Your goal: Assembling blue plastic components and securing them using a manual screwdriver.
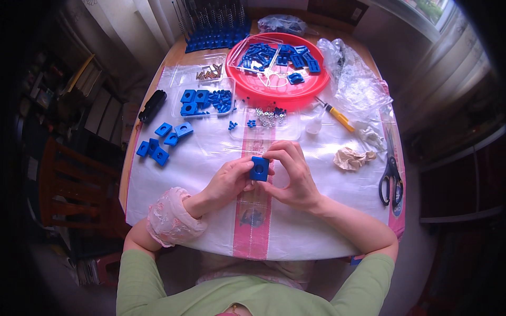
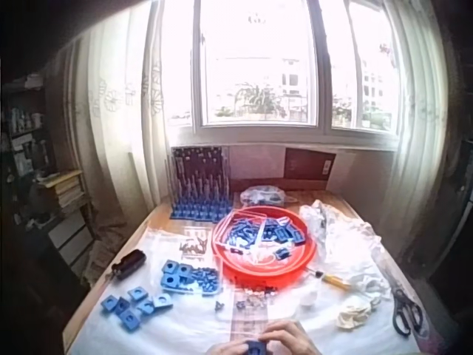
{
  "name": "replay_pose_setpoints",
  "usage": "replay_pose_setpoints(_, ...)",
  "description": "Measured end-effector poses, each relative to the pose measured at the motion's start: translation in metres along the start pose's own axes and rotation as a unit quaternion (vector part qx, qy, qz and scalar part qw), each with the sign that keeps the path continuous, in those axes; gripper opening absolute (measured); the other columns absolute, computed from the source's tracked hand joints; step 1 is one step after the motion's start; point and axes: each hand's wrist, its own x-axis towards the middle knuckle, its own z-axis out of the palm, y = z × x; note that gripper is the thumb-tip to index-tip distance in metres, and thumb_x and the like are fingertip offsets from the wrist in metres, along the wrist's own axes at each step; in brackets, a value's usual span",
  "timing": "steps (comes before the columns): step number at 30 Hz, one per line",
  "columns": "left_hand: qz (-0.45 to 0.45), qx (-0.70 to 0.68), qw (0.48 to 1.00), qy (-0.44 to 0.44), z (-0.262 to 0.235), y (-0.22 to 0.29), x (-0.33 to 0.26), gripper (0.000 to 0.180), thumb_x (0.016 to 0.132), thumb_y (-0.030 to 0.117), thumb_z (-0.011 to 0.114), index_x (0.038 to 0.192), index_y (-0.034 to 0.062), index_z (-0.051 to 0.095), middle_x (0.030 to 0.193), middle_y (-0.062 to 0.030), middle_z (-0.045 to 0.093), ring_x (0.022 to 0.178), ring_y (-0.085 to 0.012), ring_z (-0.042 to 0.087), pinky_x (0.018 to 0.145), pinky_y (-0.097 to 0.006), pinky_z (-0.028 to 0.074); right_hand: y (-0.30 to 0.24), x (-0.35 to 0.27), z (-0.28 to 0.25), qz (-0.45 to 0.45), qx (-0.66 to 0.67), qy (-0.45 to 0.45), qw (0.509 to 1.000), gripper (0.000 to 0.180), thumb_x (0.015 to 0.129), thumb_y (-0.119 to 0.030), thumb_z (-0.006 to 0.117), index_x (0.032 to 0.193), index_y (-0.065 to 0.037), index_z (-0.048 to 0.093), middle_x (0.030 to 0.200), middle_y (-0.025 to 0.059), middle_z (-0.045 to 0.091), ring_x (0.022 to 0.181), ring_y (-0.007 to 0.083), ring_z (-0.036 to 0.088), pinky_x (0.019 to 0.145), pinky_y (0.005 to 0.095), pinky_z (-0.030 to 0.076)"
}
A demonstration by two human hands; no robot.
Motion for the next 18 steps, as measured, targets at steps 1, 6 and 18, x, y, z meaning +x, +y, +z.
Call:
replay_pose_setpoints(1, -0.009, -0.017, 1.0, 0.004, 0.0019, 0.0023, -0.0002, 0.044, 0.112, 0.03, 0.046, 0.135, -0.004, 0.06, 0.123, -0.0144, 0.07, 0.096, -0.0127, 0.067, 0.077, -0.024, 0.051, -0.0003, -0.0001, -0.0005, 0.001, 0.001, -0.002, 1.0, 0.054, 0.071, -0.009, 0.087, 0.119, -0.005, 0.063, 0.12, 0.0142, 0.059, 0.117, 0.0347, 0.055, 0.1, 0.0452, 0.047)
replay_pose_setpoints(6, -0.013, -0.049, 0.999, -0.001, -0.0005, 0.0021, 0.0004, 0.048, 0.113, 0.033, 0.04, 0.133, -0.0056, 0.061, 0.122, -0.0168, 0.071, 0.097, -0.0168, 0.069, 0.075, -0.027, 0.052, 0.0011, -0.0005, -0.0007, 0.006, 0.0, -0.008, 1.0, 0.054, 0.072, -0.011, 0.087, 0.12, -0.005, 0.063, 0.12, 0.0147, 0.058, 0.117, 0.0348, 0.055, 0.1, 0.045, 0.047)
replay_pose_setpoints(18, 0.002, -0.052, 0.999, -0.007, -0.0045, -0.0001, 0.0015, 0.047, 0.113, 0.031, 0.039, 0.133, -0.0046, 0.061, 0.123, -0.016, 0.071, 0.101, -0.0163, 0.068, 0.076, -0.027, 0.05, 0.0, 0.0001, -0.0012, 0.016, 0.009, -0.012, 1.0, 0.054, 0.074, -0.01, 0.086, 0.122, -0.005, 0.064, 0.12, 0.0145, 0.058, 0.118, 0.0341, 0.054, 0.102, 0.0447, 0.046)
